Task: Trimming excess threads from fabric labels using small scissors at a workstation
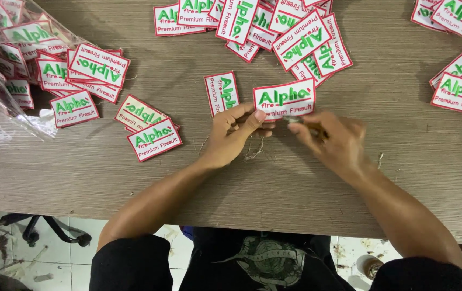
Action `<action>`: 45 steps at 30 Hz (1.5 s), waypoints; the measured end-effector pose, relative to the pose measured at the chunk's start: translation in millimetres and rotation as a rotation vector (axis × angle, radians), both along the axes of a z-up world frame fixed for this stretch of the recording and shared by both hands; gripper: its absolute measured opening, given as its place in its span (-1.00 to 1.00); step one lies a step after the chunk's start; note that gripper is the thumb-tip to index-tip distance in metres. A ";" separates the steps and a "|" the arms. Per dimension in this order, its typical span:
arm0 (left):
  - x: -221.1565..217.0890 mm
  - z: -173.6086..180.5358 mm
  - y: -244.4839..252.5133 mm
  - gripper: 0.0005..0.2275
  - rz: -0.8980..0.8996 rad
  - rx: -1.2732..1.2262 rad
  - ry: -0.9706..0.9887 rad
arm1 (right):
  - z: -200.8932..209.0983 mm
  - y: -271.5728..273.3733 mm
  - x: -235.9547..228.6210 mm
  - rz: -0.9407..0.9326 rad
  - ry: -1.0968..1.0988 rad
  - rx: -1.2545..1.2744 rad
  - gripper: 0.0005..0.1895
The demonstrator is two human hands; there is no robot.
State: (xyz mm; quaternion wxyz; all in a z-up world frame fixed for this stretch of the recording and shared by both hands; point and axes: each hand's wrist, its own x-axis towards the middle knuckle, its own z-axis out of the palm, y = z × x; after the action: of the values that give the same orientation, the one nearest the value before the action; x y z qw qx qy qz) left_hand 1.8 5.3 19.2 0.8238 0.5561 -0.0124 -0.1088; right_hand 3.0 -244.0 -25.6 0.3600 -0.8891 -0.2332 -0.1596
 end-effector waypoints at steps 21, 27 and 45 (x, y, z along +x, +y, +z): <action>1.5 -3.0 5.9 -0.76 -0.060 0.041 -0.035 | 29.2 8.9 10.0 -0.176 0.441 0.553 -0.59; 2.2 -7.1 5.4 -0.77 -0.059 0.015 -0.033 | 16.2 4.8 13.1 -0.102 0.378 0.545 -0.58; 1.3 -6.8 17.7 -0.86 -0.265 0.308 -0.247 | 36.8 17.9 0.6 0.263 0.453 0.351 -0.95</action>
State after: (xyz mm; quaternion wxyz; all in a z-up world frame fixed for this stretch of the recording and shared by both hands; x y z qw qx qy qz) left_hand 3.0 23.0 12.4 0.7001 0.6777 -0.1694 -0.1479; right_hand 3.6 -226.1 11.2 0.5683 -0.7885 -0.2291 0.0526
